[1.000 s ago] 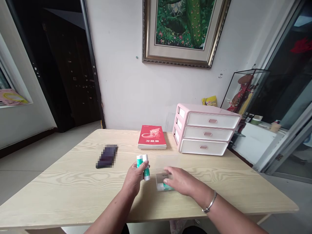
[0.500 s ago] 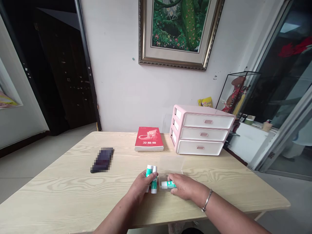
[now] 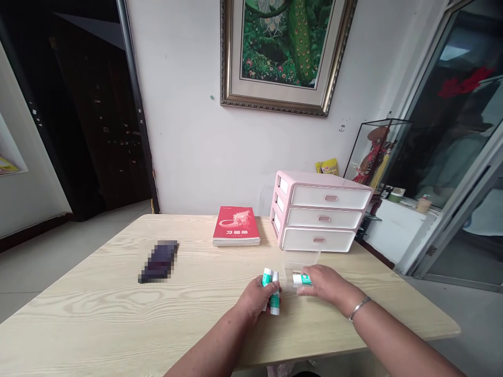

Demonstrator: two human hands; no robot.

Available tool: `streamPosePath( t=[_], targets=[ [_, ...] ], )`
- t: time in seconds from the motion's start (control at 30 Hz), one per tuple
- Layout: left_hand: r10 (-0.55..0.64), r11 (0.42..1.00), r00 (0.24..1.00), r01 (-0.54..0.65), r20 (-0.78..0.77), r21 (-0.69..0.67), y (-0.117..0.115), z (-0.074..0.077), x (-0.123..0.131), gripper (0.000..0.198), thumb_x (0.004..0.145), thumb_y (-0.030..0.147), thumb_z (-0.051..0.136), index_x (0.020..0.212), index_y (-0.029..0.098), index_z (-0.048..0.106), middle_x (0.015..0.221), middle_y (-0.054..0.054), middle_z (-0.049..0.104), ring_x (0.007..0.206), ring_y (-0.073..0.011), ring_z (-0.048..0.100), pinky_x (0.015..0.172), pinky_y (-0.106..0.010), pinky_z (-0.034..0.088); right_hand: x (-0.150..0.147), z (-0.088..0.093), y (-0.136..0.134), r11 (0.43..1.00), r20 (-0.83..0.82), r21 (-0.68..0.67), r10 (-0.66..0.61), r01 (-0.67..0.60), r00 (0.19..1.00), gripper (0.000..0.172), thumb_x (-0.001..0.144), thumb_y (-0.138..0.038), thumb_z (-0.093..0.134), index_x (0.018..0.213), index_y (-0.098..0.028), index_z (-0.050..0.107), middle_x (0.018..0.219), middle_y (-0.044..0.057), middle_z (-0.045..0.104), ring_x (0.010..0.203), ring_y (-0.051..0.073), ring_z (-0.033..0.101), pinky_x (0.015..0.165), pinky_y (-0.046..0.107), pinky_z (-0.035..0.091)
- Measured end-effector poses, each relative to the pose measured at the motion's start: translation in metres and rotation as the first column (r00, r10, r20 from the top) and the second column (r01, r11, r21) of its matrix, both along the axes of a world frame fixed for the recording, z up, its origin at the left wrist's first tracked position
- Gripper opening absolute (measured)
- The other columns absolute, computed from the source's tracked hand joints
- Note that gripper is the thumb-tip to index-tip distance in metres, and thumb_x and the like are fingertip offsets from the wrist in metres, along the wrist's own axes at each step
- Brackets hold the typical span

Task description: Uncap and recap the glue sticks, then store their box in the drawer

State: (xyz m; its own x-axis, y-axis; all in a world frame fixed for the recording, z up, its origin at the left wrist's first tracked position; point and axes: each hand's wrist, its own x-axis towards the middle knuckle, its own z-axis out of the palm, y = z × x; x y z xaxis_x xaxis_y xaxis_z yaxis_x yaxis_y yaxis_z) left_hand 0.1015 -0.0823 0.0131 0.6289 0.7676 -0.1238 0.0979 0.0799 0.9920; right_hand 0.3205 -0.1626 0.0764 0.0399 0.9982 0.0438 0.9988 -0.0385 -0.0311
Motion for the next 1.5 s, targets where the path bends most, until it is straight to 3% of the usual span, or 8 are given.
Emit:
streamPosePath(
  t=[0.23,0.4,0.73,0.9,1.0,1.1,1.3,1.5],
  targets=[
    [0.278,0.882,0.893,-0.090,-0.355,0.463,0.057,0.016,-0.058,0.018,0.084,0.036,0.059,0.089,0.019,0.059,0.084,-0.007,0.068,0.083,-0.0232,0.066,0.069,-0.028,0.045,-0.054,0.003,0.010,0.983,-0.469,0.121,-0.064,0.136,0.881,0.039,0.098,-0.042,0.035,0.127,-0.020,0.051,0.104,0.008,0.068,0.091,0.022,0.063,0.078,0.029,0.043],
    [0.436,0.674,0.762,0.077,-0.480,0.735,0.086,0.028,-0.075,0.014,0.085,0.020,0.056,0.097,0.022,0.062,0.103,-0.010,0.066,0.109,-0.0287,0.057,0.093,-0.038,0.039,-0.133,-0.021,0.055,0.979,-0.369,0.140,-0.090,0.151,0.925,0.034,0.095,-0.024,0.043,0.125,-0.017,0.056,0.107,0.012,0.068,0.099,0.025,0.062,0.082,0.031,0.041],
    [0.524,0.505,0.677,0.243,-0.518,0.828,0.128,0.012,-0.075,0.025,0.091,0.021,0.052,0.112,0.025,0.065,0.110,-0.008,0.065,0.111,-0.0237,0.055,0.091,-0.033,0.044,-0.142,-0.065,0.140,0.916,-0.180,0.351,-0.139,0.195,0.974,0.035,0.089,-0.010,0.046,0.115,-0.022,0.066,0.101,0.011,0.068,0.101,0.026,0.057,0.086,0.035,0.037],
    [0.537,0.487,0.689,0.218,-0.487,0.846,0.133,0.009,-0.083,0.037,0.087,0.029,0.063,0.124,0.029,0.061,0.129,-0.007,0.058,0.122,-0.0240,0.049,0.094,-0.030,0.043,-0.139,-0.071,0.143,0.855,-0.296,0.488,-0.030,0.178,0.955,0.033,0.089,-0.015,0.050,0.118,-0.020,0.065,0.119,0.011,0.064,0.119,0.027,0.050,0.100,0.036,0.033],
    [0.493,0.468,0.740,0.217,-0.457,0.856,0.121,0.015,-0.089,0.030,0.086,0.034,0.065,0.115,0.028,0.064,0.118,-0.006,0.063,0.113,-0.0238,0.055,0.088,-0.029,0.044,-0.146,-0.062,0.137,0.847,-0.571,0.452,0.032,0.281,0.820,0.032,0.098,-0.032,0.038,0.109,-0.019,0.064,0.104,0.010,0.069,0.101,0.024,0.061,0.087,0.032,0.042],
    [0.424,0.517,0.800,0.172,-0.426,0.838,0.102,0.020,-0.090,0.019,0.085,0.039,0.064,0.094,0.022,0.064,0.096,-0.005,0.068,0.090,-0.0226,0.064,0.074,-0.027,0.043,-0.157,-0.056,0.131,0.886,-0.788,0.322,0.056,0.333,0.613,0.046,0.099,-0.051,0.028,0.093,-0.021,0.062,0.079,0.005,0.068,0.072,0.021,0.062,0.066,0.029,0.043],
    [0.265,0.741,0.935,-0.040,-0.237,0.671,0.080,0.015,-0.086,0.029,0.071,0.018,0.068,0.098,0.020,0.057,0.084,-0.002,0.067,0.076,-0.0189,0.063,0.065,-0.025,0.040,-0.164,-0.056,0.132,0.912,-0.867,0.322,0.177,0.253,0.465,0.041,0.091,-0.054,0.043,0.069,-0.022,0.054,0.066,0.002,0.060,0.064,0.018,0.054,0.061,0.028,0.040],
    [-0.010,0.948,0.964,-0.076,0.267,0.309,0.079,0.019,-0.085,0.035,0.088,0.044,0.061,0.109,0.016,0.058,0.084,-0.004,0.066,0.077,-0.0177,0.063,0.074,-0.029,0.048,-0.169,-0.057,0.132,0.938,-0.990,-0.012,0.037,0.347,-0.136,0.036,0.084,-0.057,0.047,0.079,-0.022,0.051,0.053,-0.006,0.045,0.041,0.010,0.037,0.040,0.022,0.026]
  ],
)
